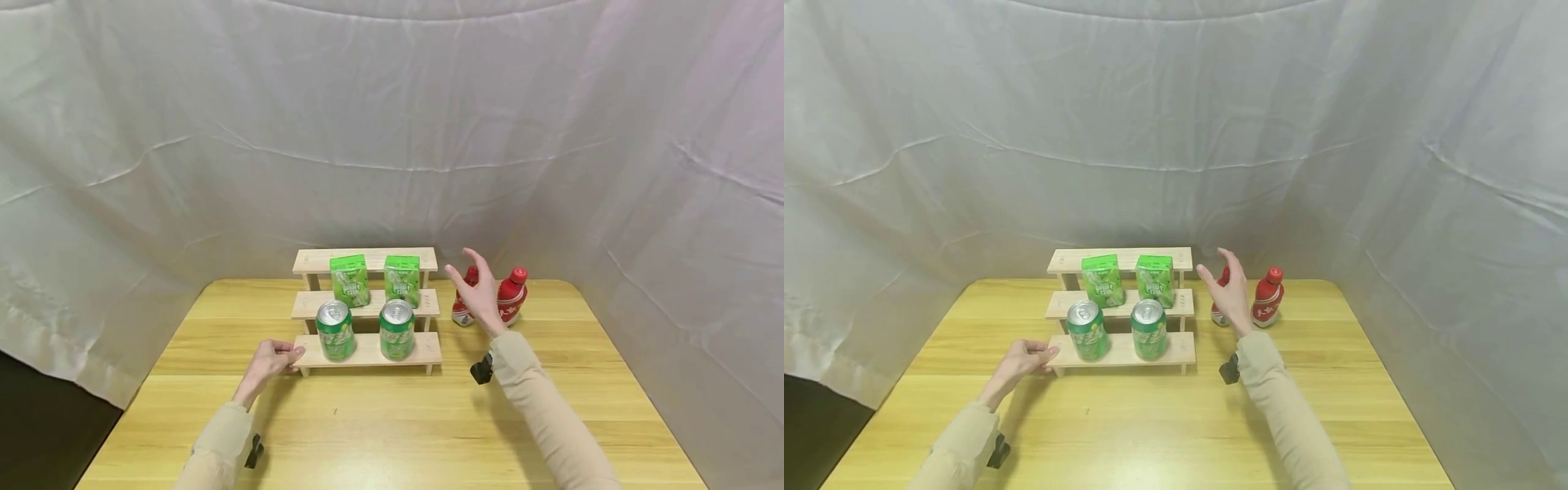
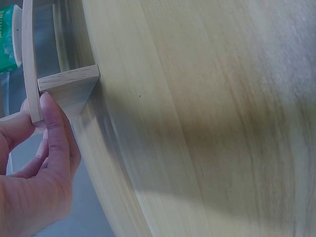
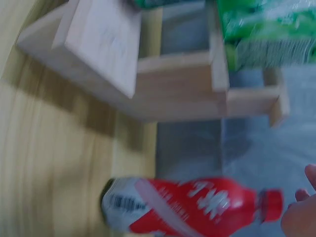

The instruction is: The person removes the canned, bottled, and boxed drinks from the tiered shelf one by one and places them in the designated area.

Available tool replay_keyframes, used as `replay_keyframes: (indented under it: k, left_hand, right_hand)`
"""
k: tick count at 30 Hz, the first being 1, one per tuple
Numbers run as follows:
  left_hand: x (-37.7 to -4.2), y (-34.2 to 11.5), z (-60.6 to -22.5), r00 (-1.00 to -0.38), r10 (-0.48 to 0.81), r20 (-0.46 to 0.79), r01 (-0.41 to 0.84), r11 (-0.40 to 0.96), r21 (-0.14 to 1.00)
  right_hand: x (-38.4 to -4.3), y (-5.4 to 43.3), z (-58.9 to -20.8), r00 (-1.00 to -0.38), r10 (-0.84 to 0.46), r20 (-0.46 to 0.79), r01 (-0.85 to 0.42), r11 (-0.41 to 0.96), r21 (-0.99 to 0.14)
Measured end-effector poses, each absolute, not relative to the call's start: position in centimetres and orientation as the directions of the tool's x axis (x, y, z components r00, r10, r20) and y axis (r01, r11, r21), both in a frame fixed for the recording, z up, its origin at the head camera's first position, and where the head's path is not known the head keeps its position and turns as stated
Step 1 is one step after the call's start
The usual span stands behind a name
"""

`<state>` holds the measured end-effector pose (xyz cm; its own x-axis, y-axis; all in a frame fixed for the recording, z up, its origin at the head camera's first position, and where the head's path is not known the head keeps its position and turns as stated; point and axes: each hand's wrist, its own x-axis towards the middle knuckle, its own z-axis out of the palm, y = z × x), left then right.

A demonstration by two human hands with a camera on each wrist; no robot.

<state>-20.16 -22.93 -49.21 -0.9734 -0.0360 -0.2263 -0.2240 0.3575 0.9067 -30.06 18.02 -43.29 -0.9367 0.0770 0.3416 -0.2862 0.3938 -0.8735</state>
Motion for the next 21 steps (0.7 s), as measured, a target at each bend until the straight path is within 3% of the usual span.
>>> replay_keyframes:
  k: [10, 21]
  left_hand:
    - [-20.2, -23.0, -49.3, -0.97, -0.034, -0.239, -0.236, 0.339, 0.911]
    - [-20.3, -22.9, -49.3, -0.968, -0.048, -0.246, -0.248, 0.334, 0.909]
  right_hand:
    - [-29.2, 14.8, -41.2, -0.932, -0.096, 0.351, -0.363, 0.31, -0.879]
    - [-29.0, 12.4, -40.2, -0.95, -0.17, 0.262, -0.299, 0.254, -0.92]
